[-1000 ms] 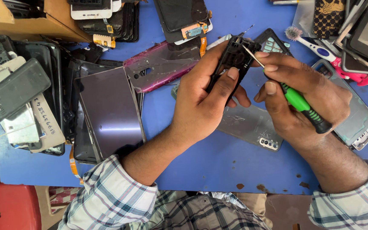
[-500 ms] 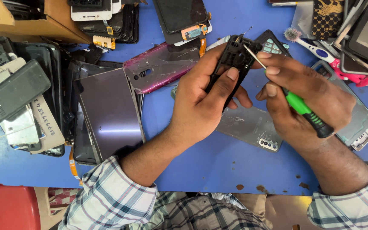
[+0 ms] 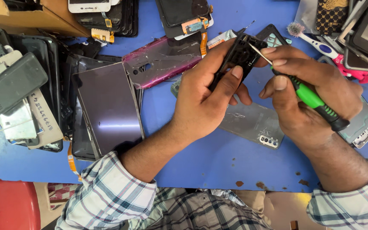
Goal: The person uses a screwdriver to unscrew and pry open the back housing of a mobile phone, separating the cover from the main board. They then hold the exposed green circuit board and brush debris off its surface with a small brush.
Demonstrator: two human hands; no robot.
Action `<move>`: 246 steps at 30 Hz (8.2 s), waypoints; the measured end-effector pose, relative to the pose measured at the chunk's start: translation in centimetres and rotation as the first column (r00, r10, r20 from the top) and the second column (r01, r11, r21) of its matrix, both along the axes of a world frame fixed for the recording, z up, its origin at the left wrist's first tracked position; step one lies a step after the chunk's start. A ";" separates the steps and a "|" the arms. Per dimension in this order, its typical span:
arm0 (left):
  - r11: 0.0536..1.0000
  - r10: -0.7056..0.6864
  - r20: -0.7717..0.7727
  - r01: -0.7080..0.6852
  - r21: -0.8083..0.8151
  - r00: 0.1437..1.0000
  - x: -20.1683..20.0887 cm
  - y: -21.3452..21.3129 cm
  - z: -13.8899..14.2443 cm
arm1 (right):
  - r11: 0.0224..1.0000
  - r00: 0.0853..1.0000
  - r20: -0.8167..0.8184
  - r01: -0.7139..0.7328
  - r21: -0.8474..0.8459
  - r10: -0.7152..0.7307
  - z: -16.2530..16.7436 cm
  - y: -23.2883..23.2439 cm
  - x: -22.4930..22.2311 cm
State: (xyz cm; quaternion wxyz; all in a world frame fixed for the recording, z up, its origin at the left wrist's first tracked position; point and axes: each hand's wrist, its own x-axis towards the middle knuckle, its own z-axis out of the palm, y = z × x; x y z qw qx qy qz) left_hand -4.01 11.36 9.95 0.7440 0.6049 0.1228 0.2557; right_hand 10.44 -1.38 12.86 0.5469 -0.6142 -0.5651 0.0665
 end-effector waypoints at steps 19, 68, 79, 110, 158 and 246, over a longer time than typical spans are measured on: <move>0.999 0.015 -0.015 -0.016 -0.033 1.000 0.1 0.1 0.1 | 1.000 0.988 0.153 0.013 0.003 -0.014 0.1 0.4 -0.1; 0.997 0.037 0.041 -0.034 -0.071 0.998 -0.1 0.2 -1.1 | 0.997 0.999 -0.046 -0.023 -0.075 0.020 -0.5 1.1 -0.7; 0.999 0.038 0.019 -0.037 -0.037 0.999 0.0 0.1 -1.0 | 0.999 1.000 -0.015 -0.027 -0.038 0.026 0.0 0.8 -0.1; 0.996 0.090 -0.051 -0.090 0.014 0.995 0.5 -0.7 -0.8 | 0.985 0.875 0.462 0.174 -0.019 -0.145 0.3 0.3 -0.7; 0.986 -0.093 0.128 0.109 -0.124 0.987 -0.4 0.8 -1.1 | 1.000 0.913 0.406 0.028 0.011 -0.030 0.0 0.6 0.8; 0.197 0.714 0.023 -0.232 0.952 0.700 -2.0 5.2 1.5 | 0.943 0.836 0.473 -0.145 -0.300 0.279 -2.0 4.5 -2.5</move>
